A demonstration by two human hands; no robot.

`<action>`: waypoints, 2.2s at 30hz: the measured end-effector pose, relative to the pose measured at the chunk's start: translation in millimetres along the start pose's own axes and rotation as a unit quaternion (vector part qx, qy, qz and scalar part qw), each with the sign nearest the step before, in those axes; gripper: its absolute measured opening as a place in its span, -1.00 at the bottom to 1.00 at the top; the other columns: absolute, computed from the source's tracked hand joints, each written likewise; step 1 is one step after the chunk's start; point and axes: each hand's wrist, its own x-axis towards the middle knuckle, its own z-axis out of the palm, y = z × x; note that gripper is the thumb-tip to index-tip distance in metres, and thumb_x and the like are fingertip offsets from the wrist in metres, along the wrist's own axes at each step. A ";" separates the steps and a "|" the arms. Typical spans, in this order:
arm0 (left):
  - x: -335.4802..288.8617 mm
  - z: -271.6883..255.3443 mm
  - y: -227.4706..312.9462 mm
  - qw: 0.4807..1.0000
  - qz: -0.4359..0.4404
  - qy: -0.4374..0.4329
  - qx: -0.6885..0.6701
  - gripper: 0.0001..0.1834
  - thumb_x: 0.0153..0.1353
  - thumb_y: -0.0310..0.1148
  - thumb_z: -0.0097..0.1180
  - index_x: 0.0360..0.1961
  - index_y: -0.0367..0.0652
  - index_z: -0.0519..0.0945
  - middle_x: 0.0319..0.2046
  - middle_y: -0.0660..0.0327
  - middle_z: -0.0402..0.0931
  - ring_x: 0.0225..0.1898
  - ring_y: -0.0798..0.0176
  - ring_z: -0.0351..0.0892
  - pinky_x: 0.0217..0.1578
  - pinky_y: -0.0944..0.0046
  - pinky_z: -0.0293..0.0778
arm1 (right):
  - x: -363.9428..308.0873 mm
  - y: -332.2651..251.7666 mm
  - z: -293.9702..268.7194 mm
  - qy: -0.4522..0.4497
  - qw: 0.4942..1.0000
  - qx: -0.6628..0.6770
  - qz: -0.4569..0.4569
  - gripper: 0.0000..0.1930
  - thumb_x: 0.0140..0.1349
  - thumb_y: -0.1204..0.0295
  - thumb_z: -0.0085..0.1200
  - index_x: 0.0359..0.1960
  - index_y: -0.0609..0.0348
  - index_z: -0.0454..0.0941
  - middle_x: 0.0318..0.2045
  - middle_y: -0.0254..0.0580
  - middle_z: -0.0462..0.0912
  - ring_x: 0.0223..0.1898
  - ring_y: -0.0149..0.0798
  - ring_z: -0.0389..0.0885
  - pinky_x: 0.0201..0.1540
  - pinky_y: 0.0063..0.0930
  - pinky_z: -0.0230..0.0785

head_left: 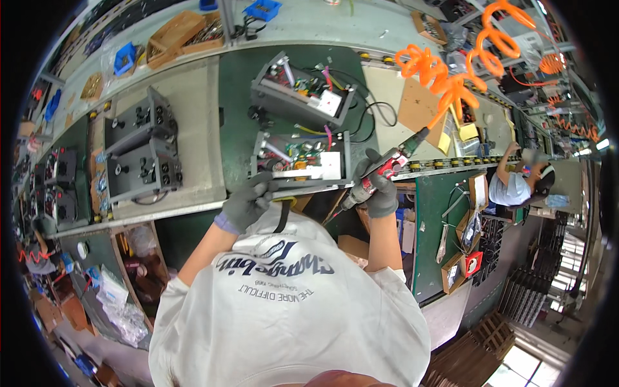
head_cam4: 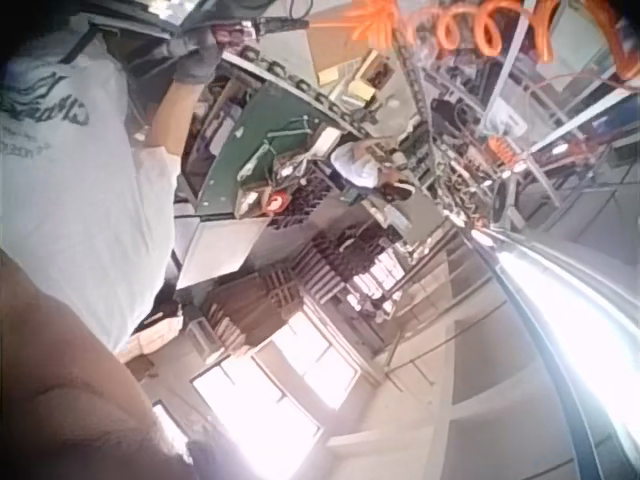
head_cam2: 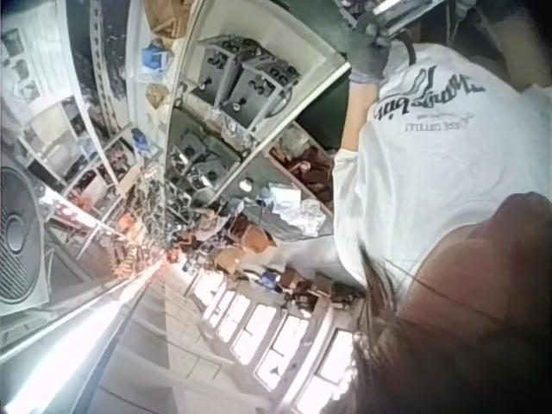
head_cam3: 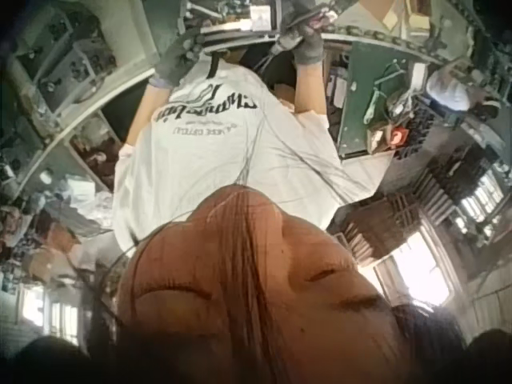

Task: The person assembles electronic devices on a workbench. They use a screwdriver to tighten screws, connect wires, and place components into metal enclosures. The person handles multiple units, moving them between workstations and organizing parts.

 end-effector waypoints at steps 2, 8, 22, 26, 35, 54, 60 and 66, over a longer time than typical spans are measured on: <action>3.4 14.1 -4.6 0.999 -0.018 0.036 0.018 -0.57 0.42 -0.46 -0.04 0.28 -0.29 0.33 -0.03 0.12 0.51 -0.25 0.42 0.43 -0.36 0.58 0.45 | -0.5 8.2 24.0 0.038 0.998 -0.002 -0.048 -0.49 -0.04 0.25 0.25 -0.06 0.27 0.51 -0.24 -0.06 0.61 -0.21 -0.18 0.59 -0.13 -0.33 0.43; 9.0 0.3 -17.9 0.996 -0.033 0.044 0.064 -0.70 0.48 -0.18 -0.01 -0.07 -0.23 0.50 -0.30 0.26 0.49 -0.45 0.55 0.33 -0.62 0.62 0.25 | 2.2 4.7 78.6 -0.035 0.984 0.131 -0.112 -0.62 0.28 0.21 0.18 0.08 0.02 0.46 -0.25 -0.22 0.53 -0.17 -0.15 0.53 -0.09 -0.17 0.42; -6.4 13.4 -1.0 0.947 0.040 0.093 0.304 -0.69 0.44 -0.23 0.02 -0.05 -0.30 0.56 -0.44 0.33 0.46 -0.54 0.55 0.34 -0.57 0.53 0.24 | 19.0 15.4 108.9 -0.016 0.970 0.115 -0.213 -0.69 0.30 0.17 0.11 0.02 -0.06 0.56 -0.28 -0.22 0.59 -0.18 -0.12 0.57 -0.16 -0.23 0.48; -1.3 4.9 -7.3 0.982 0.019 0.023 0.185 -0.71 0.46 -0.26 -0.04 -0.05 -0.28 0.54 -0.50 0.36 0.38 -0.57 0.55 0.26 -0.59 0.55 0.18 | 17.9 13.2 111.2 -0.018 0.971 0.110 -0.211 -0.68 0.30 0.18 0.10 0.04 -0.05 0.56 -0.26 -0.21 0.60 -0.17 -0.11 0.58 -0.14 -0.21 0.46; -4.3 14.2 -7.4 0.965 0.042 0.054 0.255 -0.68 0.45 -0.22 0.00 -0.09 -0.33 0.55 -0.49 0.33 0.41 -0.55 0.53 0.26 -0.57 0.53 0.19 | 12.0 15.3 116.9 -0.005 0.970 0.085 -0.227 -0.67 0.29 0.16 0.11 0.03 -0.04 0.56 -0.28 -0.22 0.60 -0.20 -0.12 0.58 -0.13 -0.22 0.43; 14.6 12.5 -16.3 0.994 -0.025 0.076 0.072 -0.63 0.43 -0.05 0.04 -0.17 -0.20 0.48 -0.47 0.34 0.36 -0.58 0.60 0.19 -0.68 0.60 0.09 | 3.4 23.7 119.2 0.075 0.953 0.116 -0.268 -0.63 0.18 0.24 0.19 0.04 -0.04 0.57 -0.34 -0.20 0.56 -0.29 -0.14 0.55 -0.18 -0.24 0.49; 18.5 5.5 -18.3 0.999 -0.010 0.016 0.036 -0.54 0.40 -0.01 0.09 -0.03 -0.25 0.51 -0.35 0.24 0.47 -0.53 0.56 0.27 -0.64 0.58 0.14 | 6.6 18.9 114.9 0.066 0.955 0.116 -0.267 -0.62 0.20 0.20 0.20 0.04 -0.04 0.57 -0.30 -0.18 0.61 -0.26 -0.13 0.59 -0.17 -0.22 0.51; 45.1 24.2 8.5 0.817 0.055 0.194 0.540 -0.47 0.34 0.09 0.03 -0.09 -0.20 0.68 -0.28 0.11 0.67 -0.33 0.22 0.60 -0.29 0.24 0.50 | 5.0 -1.3 96.2 0.137 0.941 0.057 -0.305 -0.68 0.23 0.20 0.16 -0.02 0.00 0.55 -0.32 -0.17 0.66 -0.22 -0.12 0.67 -0.19 -0.21 0.53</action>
